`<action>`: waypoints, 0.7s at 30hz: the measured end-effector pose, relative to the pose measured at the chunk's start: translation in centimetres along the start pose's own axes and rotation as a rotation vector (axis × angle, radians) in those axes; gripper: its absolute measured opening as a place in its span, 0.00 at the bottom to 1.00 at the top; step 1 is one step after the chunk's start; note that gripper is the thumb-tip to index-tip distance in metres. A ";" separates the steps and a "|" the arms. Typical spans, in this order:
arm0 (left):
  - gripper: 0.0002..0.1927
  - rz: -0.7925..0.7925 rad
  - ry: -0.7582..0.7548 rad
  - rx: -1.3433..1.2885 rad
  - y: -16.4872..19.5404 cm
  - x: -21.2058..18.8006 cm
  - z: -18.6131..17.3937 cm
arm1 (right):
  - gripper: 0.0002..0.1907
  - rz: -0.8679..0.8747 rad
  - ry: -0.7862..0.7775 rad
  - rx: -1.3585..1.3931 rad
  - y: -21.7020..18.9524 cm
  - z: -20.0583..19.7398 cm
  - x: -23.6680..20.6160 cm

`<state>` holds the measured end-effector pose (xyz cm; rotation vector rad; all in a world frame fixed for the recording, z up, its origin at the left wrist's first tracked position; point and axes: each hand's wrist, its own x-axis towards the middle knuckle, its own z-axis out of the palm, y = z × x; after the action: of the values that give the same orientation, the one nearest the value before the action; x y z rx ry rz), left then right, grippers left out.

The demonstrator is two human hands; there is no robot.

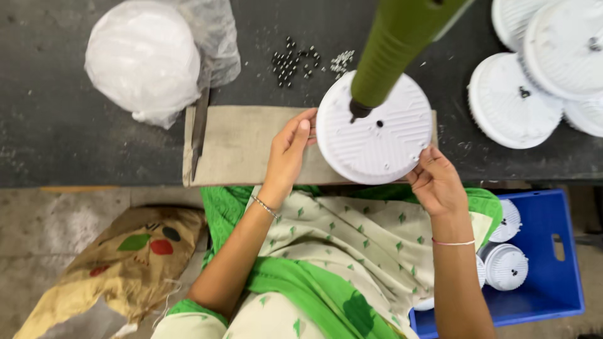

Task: The person assembles round white lamp housings at a workbench. They place small screws into holes on the housing, drive them in with a green electric screwdriver, fit a translucent diffuser cover onto the base, and set finished units aside with completed ones.

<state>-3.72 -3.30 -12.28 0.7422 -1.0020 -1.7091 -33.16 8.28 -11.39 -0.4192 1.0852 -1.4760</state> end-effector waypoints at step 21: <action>0.63 0.328 0.006 1.194 3.5 -5.1 -3.0 | 0.21 -0.790 -0.373 -0.706 -4.5 20.2 4.5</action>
<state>2.03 0.02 -10.54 1.2037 -2.0209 -0.6925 -21.12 -4.10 0.84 -1.7044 1.1636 -1.5246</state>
